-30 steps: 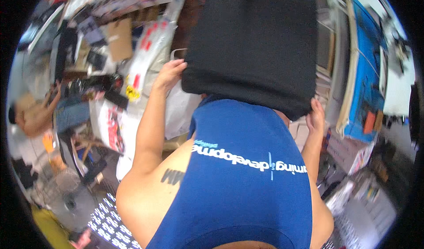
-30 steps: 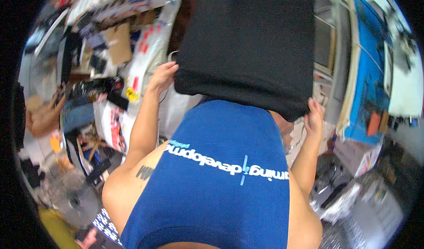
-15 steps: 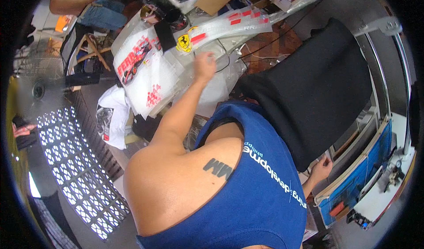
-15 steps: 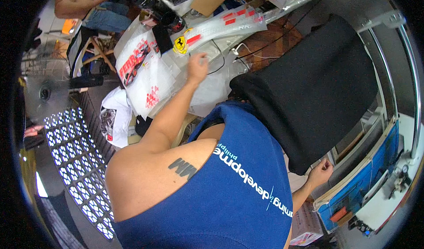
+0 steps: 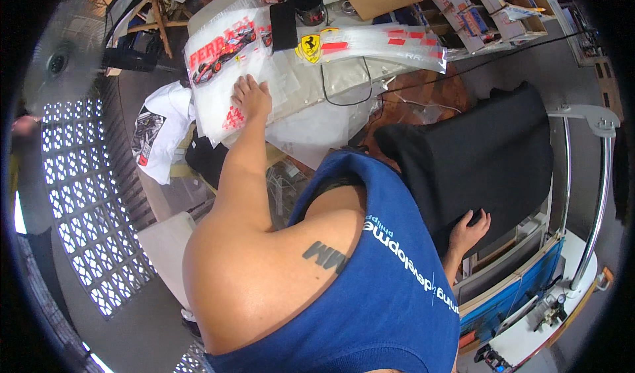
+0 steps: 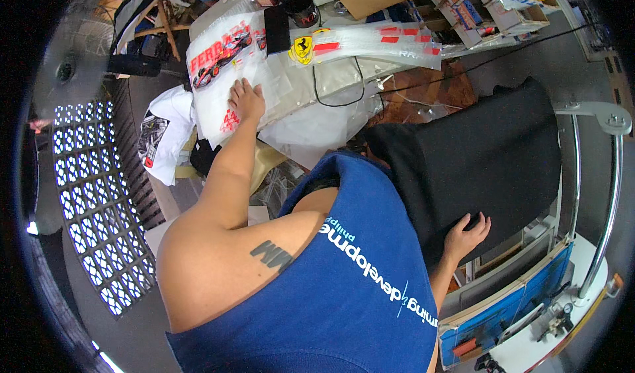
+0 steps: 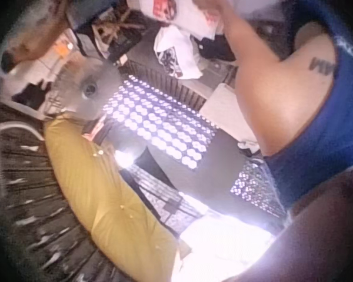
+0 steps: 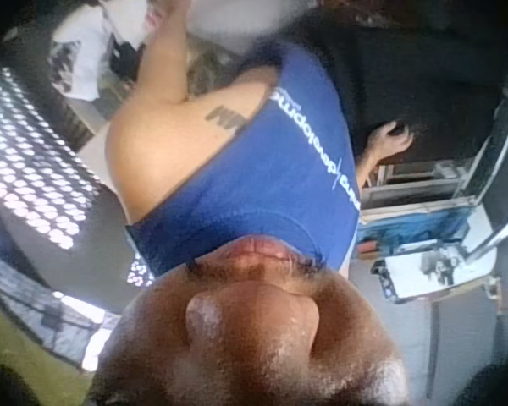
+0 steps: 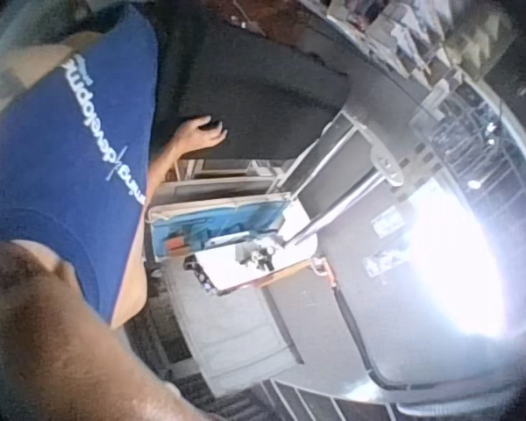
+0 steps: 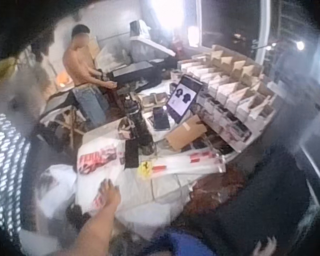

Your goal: The person places a black t-shirt on a heat press, aligns a Ferrari SF25 transfer sheet on the chest, closes the press, and then removes the finished shirt. The person then places another black t-shirt on the press and aligns a small rectangular transfer on the chest area.

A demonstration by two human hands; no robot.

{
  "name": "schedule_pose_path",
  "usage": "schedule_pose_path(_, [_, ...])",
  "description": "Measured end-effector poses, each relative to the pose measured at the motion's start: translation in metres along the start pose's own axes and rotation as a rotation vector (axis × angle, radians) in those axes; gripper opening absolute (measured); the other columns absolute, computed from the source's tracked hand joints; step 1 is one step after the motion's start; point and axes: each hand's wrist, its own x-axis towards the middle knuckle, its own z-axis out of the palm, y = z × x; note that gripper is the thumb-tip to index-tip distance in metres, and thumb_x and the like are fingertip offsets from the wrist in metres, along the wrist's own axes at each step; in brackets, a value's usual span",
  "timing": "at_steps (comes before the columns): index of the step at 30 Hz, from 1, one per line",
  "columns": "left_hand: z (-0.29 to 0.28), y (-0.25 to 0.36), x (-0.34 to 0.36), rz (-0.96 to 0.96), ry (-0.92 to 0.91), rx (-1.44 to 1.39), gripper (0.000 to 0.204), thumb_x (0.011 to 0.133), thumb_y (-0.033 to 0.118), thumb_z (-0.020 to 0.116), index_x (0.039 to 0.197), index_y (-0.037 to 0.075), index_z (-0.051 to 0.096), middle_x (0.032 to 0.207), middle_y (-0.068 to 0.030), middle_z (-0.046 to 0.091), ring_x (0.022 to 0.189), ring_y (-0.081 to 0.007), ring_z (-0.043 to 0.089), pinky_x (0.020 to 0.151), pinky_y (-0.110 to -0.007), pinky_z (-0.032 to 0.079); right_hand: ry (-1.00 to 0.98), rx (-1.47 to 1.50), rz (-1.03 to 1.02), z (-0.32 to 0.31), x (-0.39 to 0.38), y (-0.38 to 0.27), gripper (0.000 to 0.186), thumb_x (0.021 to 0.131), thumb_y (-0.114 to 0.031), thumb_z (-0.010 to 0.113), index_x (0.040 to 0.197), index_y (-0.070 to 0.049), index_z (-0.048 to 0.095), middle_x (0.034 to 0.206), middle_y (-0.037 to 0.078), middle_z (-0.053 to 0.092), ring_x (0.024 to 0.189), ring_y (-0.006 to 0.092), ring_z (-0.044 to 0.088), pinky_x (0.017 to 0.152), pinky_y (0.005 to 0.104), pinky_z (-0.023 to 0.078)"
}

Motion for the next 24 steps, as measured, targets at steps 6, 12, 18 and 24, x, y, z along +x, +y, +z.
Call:
schedule_pose_path(6, [-0.004,0.007,-0.002,-0.013,-0.046,0.089,0.069,0.107,0.049,0.036,0.161,0.007,0.028,0.169,-0.0157,0.018,0.155,-0.0388,0.015,0.121,-0.066,0.015,0.092,-0.055,-0.023,0.015,-0.001,0.004,0.044,0.097,-0.026,0.062,0.131,0.001,0.059,0.144,0.025,0.050,0.135,0.0421,0.046,0.114,0.0514,0.036])
schedule_pose_path(12, [-0.005,-0.014,0.024,-0.050,-0.024,-0.252,0.059,0.108,0.044,0.036,0.152,0.004,0.043,0.158,-0.0207,0.039,0.147,-0.0384,0.036,0.118,-0.060,0.028,0.112,-0.053,-0.008,0.014,-0.004,0.003,0.044,0.096,-0.026,0.062,0.130,0.001,0.060,0.144,0.025,0.050,0.136,0.0419,0.046,0.114,0.0508,0.036])
schedule_pose_path(18, [-0.080,-0.078,0.069,-0.183,0.367,-0.278,0.032,0.100,0.029,0.055,0.120,0.008,0.069,0.113,-0.0239,0.071,0.105,-0.0427,0.068,0.091,-0.050,0.054,0.104,0.007,0.009,0.002,-0.001,-0.007,0.039,0.094,-0.022,0.065,0.126,0.000,0.063,0.144,0.024,0.051,0.135,0.0403,0.047,0.112,0.0495,0.038])
schedule_pose_path(24, [-0.246,0.027,0.024,0.420,0.375,-0.505,0.036,0.104,0.029,0.059,0.121,-0.001,0.069,0.109,-0.0207,0.074,0.101,-0.0326,0.070,0.093,-0.043,0.051,0.174,0.377,-0.028,-0.041,0.027,-0.053,0.022,0.090,-0.018,0.072,0.106,-0.003,0.074,0.112,0.014,0.072,0.108,0.0310,0.067,0.097,0.0413,0.051])
